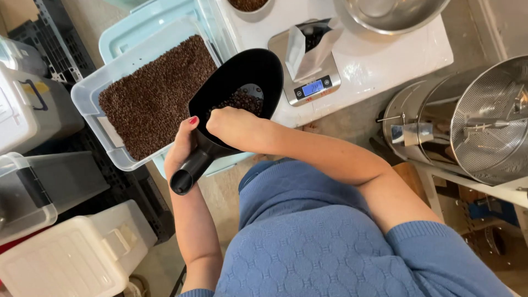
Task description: Weighing roasted coffee beans by scooping them from a storage bin into a container on a digital scale
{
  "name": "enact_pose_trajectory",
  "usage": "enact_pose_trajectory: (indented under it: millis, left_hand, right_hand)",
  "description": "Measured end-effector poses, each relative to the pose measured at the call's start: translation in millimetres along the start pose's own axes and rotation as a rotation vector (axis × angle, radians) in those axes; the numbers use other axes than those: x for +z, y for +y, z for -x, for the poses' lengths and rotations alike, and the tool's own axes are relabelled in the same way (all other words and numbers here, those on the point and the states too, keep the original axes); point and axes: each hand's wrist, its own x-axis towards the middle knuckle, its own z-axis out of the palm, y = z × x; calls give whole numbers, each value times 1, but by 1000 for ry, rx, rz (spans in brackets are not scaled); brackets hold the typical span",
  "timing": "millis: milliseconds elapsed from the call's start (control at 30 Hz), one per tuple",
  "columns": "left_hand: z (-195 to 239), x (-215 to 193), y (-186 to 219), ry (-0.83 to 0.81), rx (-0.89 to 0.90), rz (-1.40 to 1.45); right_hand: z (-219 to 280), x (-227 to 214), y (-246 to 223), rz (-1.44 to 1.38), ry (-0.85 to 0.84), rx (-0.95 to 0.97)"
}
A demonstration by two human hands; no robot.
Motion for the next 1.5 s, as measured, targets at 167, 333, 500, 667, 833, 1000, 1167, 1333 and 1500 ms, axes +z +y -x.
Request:
enact_pose_trajectory:
  millis: [167,333,500,667,833,1000,1167,1333,1500]
  left_hand:
    - [-36,-27,-44,-24,-16,139]
    - [-11,3,-4,-38,-13,136]
    - [-10,9,-6,-76,42,10]
    - [-13,17,-1,-100,64,51]
    - [7,43,25,-127,125,71]
    - [-20,33,-2,-165,232,58]
    - [-2,53,30,-199,303,33]
    - [12,68,47,-238,364,68]
    - [2,65,46,-263,396,77]
  right_hand:
    - [13,-10,-10,-13,34,70]
    - [22,-9,-4,-127,-15,11]
    - [22,-8,4,-118,-22,-44]
    - [28,-14,7,-226,-98,17]
    - [28,-37,14,-156,-125,63]
    - [23,-49,27,18,-125,49]
    - [27,-80,28,0,-285,148]
    - [37,-75,23,-70,-295,125]
    - [41,-72,33,-39,-254,75]
